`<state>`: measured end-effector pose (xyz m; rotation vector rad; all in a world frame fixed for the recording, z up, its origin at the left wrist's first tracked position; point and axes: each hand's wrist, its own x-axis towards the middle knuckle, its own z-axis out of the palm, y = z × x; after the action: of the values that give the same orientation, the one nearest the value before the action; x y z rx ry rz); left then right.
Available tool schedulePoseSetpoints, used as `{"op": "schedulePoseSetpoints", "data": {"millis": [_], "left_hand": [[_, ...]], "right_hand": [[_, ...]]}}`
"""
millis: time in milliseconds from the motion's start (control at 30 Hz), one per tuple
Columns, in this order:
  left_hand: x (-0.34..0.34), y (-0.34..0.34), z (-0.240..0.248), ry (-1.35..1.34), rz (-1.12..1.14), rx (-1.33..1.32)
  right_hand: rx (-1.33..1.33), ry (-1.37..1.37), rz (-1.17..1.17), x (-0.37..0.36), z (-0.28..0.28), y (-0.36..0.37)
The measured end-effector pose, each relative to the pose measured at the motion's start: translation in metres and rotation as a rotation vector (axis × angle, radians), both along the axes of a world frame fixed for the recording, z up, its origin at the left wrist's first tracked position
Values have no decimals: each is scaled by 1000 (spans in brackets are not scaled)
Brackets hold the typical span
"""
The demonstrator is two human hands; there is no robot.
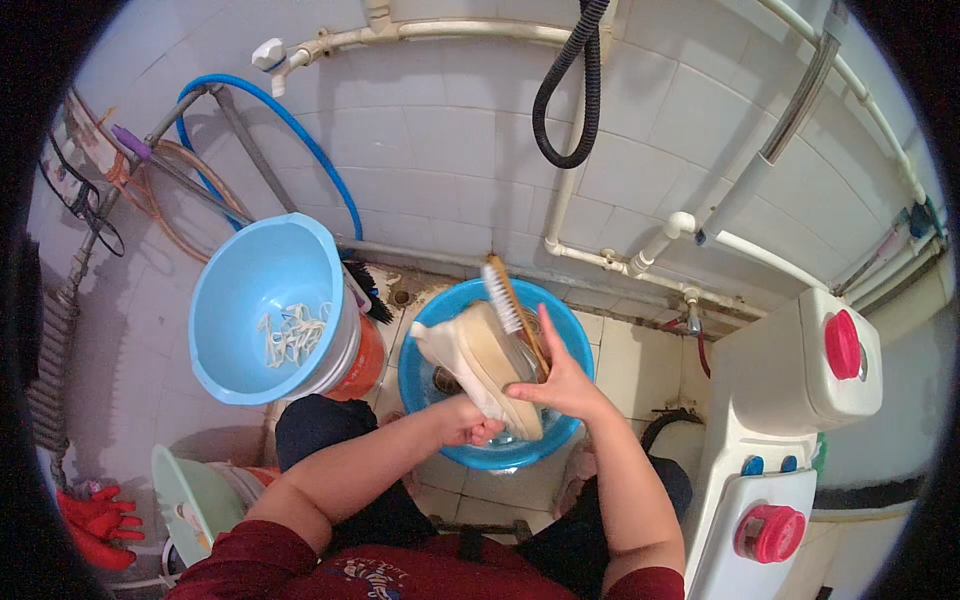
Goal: The person scrubs a white sneaker and its insole with a brush in a blue basin of water. They remove the shoelaces, scrub the shoe exterior and interior, and then scrub the insole separately before placing it back in the basin.
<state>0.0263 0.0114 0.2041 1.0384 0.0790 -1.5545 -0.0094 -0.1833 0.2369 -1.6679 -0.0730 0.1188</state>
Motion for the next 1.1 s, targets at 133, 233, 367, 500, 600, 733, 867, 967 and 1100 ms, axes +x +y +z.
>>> {"op": "schedulePoseSetpoints", "data": {"millis": [133, 233, 367, 500, 600, 733, 867, 967, 1100], "left_hand": [[-12, -4, -11, -110, -131, 50], [-11, -3, -9, -212, -167, 56], [8, 6, 1, -1067, -252, 170], [43, 11, 29, -986, 313, -132], [51, 19, 70, -839, 351, -325], [39, 13, 64, -1036, 346, -317], [43, 10, 59, -1082, 483, -395], [43, 9, 59, -992, 461, -432], [41, 8, 52, -896, 431, -343]], "right_hand": [[22, 173, 91, -2, -5, 1], [41, 171, 41, -7, -9, 3], [200, 109, -129, -15, 7, 2], [308, 66, -271, -21, 5, -8], [360, 14, -318, -20, 6, -2], [341, -18, -325, -20, 8, 12], [261, -48, -308, -21, 7, 22], [230, -104, -263, -23, 8, 33], [271, -166, -283, -26, 2, 49]]}}
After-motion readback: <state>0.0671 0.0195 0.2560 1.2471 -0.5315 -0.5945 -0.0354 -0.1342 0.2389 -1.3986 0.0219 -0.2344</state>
